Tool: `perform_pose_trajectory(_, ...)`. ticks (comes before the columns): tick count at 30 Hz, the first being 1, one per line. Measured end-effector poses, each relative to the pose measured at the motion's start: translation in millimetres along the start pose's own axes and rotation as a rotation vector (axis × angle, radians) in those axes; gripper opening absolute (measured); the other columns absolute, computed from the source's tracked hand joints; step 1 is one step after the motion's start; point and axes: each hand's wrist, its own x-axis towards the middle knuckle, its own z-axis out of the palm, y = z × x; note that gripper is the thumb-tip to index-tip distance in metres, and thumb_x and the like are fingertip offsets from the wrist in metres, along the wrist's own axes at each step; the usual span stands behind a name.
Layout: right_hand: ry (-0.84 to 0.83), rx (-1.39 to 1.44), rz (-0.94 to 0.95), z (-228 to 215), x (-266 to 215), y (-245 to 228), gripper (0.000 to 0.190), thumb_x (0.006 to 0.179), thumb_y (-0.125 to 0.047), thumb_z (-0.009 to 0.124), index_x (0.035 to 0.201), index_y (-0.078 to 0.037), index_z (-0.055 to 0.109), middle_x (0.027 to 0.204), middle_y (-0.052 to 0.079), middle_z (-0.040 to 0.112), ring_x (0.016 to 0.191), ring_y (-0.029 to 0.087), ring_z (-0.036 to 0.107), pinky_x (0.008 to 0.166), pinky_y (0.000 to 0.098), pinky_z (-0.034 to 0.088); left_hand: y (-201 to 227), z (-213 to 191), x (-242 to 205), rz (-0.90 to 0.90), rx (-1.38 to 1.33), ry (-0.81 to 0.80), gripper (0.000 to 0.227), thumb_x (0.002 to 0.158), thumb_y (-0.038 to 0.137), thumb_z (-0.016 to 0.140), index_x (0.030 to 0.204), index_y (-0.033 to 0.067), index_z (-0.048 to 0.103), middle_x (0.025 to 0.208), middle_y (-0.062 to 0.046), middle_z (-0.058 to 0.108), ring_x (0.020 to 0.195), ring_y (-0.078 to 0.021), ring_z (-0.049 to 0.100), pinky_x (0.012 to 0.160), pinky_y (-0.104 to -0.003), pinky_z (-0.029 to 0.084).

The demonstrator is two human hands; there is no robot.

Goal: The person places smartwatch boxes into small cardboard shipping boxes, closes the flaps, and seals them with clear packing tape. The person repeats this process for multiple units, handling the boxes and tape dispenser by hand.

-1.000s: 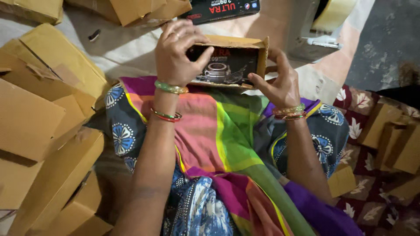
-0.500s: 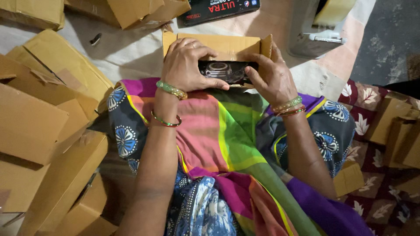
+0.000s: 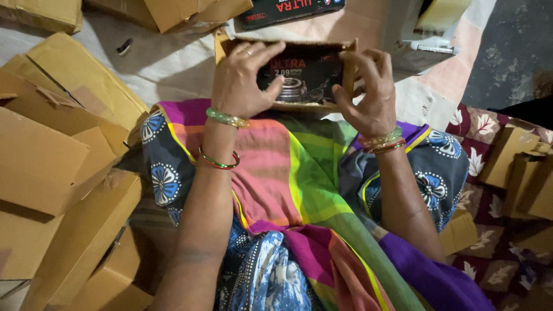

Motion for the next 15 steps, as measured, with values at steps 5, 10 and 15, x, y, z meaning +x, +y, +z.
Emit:
perform_pose_trajectory(5,0.007,0.226,0.053,-6,5,-10,0.051,0.098,-0.02,0.085,0.135,-0.002,0.055,0.119,0.009,0.065,0.104,0.015,0.067,0.088,0.025,0.061,0,-4,2,-0.098,-0.002,-0.03,0.096,0.075,0.027,0.089,0.157,0.0189,0.04,0.133,-0.015,0.068,0.126,-0.0396,0.057,0.111,-0.047,0.045)
perform_pose_trajectory(10,-0.127,0.225,-0.051,-14,5,-13,0.047,0.09,-0.024,0.089,0.124,-0.001,0.065,0.126,0.013,0.065,0.116,0.022,0.067,0.093,0.0342,0.061,2,-6,1,-0.111,-0.261,-0.068,0.094,0.07,0.028,0.089,0.148,0.0114,0.039,0.143,-0.017,0.056,0.132,-0.0378,0.057,0.115,-0.045,0.044)
perform_pose_trajectory(15,-0.318,0.005,-0.193,4,5,-11,0.063,0.079,-0.035,0.095,0.123,-0.001,0.066,0.124,0.017,0.069,0.111,0.032,0.069,0.091,0.042,0.058,-2,-1,3,0.124,0.048,0.102,0.057,0.061,0.03,0.093,0.103,0.0119,0.061,0.128,-0.019,0.064,0.116,-0.0447,0.057,0.097,-0.046,0.048)
